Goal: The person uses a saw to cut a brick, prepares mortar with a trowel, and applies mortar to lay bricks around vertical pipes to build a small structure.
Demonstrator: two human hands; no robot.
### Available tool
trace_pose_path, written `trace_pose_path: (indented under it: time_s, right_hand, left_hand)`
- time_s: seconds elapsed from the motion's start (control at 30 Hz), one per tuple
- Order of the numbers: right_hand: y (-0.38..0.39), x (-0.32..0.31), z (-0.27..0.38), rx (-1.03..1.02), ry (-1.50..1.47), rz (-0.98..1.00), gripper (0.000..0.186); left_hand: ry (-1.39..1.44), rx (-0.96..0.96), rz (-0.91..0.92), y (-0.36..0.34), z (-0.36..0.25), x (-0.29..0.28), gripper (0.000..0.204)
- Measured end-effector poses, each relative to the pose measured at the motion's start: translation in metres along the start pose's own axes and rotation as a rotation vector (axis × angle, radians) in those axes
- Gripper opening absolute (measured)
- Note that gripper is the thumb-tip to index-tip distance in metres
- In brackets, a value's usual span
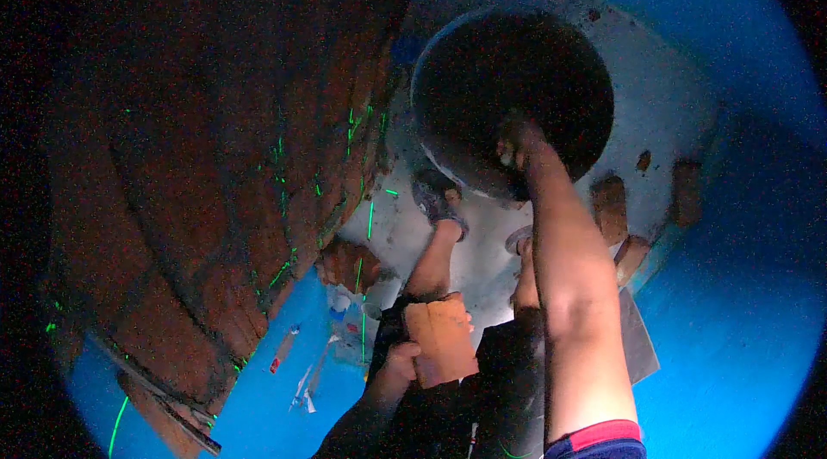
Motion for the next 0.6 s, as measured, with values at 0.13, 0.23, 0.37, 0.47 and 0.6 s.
trace_pose_path:
  time_s: [0.13, 0.23, 0.37, 0.47, 0.6]
  right_hand:
    - [0.021, 0.008, 0.019, -0.083, -0.12, -0.053, 0.013]
    - [0.024, 0.006, 0.015, -0.098, -0.062, -0.157, 0.018]
    - [0.013, 0.005, 0.011, -0.265, 0.382, -0.285, 0.028]
    - [0.013, 0.0, 0.014, -0.27, 0.752, -0.42, 0.035]
    - [0.022, -0.005, 0.045, -0.448, 0.668, -0.662, 0.042]
  left_hand:
    - [0.015, -0.004, 0.036, -0.004, -0.012, 0.007, 0.077]
    - [0.028, -0.002, 0.053, -0.008, -0.022, 0.012, 0.078]
    - [0.05, -0.056, 0.032, -0.013, -0.029, 0.013, 0.079]
    - [0.049, -0.018, 0.015, -0.012, -0.035, 0.012, 0.08]
    - [0.015, 0.01, 0.036, -0.008, -0.042, 0.013, 0.079]
Point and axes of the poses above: each hand's wrist, its own y-axis away from the middle knuckle, its own x-axis out of the palm, z = x × y, the point moved 6 cm from there along -y, towards the middle knuckle, and after that the axes turned 1 degree about -y, right-handed, at the moved point
